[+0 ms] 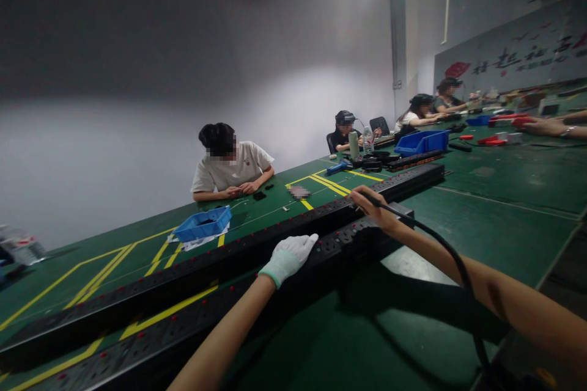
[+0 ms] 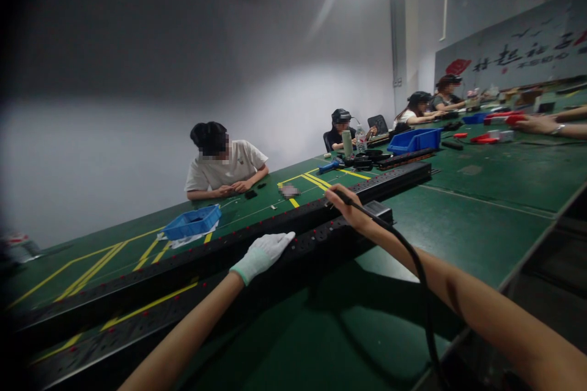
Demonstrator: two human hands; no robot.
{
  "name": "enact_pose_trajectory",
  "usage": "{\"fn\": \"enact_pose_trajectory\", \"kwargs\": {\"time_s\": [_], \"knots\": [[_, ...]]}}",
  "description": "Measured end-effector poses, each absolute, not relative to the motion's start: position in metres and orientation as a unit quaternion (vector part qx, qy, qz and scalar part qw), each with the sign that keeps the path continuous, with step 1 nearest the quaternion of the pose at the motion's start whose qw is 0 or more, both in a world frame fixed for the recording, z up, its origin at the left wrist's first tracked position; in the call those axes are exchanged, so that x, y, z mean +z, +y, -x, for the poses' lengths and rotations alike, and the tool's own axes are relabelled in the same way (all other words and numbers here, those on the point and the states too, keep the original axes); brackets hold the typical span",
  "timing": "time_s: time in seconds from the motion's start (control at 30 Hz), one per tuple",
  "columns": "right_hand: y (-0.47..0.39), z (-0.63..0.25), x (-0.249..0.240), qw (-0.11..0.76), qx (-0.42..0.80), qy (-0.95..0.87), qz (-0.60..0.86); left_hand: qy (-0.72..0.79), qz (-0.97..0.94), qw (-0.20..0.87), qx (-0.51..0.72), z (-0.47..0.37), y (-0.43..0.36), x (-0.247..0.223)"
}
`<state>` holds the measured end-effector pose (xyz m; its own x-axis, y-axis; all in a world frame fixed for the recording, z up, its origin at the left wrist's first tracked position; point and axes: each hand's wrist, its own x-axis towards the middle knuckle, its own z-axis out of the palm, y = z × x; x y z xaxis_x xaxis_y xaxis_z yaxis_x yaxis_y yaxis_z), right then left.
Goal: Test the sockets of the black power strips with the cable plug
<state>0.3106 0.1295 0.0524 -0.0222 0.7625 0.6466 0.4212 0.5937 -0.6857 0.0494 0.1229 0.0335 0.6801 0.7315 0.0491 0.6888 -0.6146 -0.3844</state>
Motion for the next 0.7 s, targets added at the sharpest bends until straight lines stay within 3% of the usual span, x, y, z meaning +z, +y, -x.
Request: {"fn": "enact_pose_trajectory", "kwargs": {"time_s": [0.1,0.2,0.5,0.7], "knots": [[0.133,-0.314,0.059,0.6,0.194,-0.652,0.421,-0.406,0.894,0.183,0.054,-0.044,0.122,0.034],[0.129,-0.304,0.058,0.558,0.177,-0.692,0.423,-0.42,0.888,0.18,0.051,-0.045,0.121,0.035],[0.109,-0.253,0.066,0.179,-0.006,-0.89,0.418,-0.43,0.886,0.164,0.053,-0.047,0.125,0.035],[0.123,-0.25,0.087,0.083,-0.061,-0.929,0.354,-0.444,0.883,0.15,0.035,-0.05,0.129,0.033]]}}
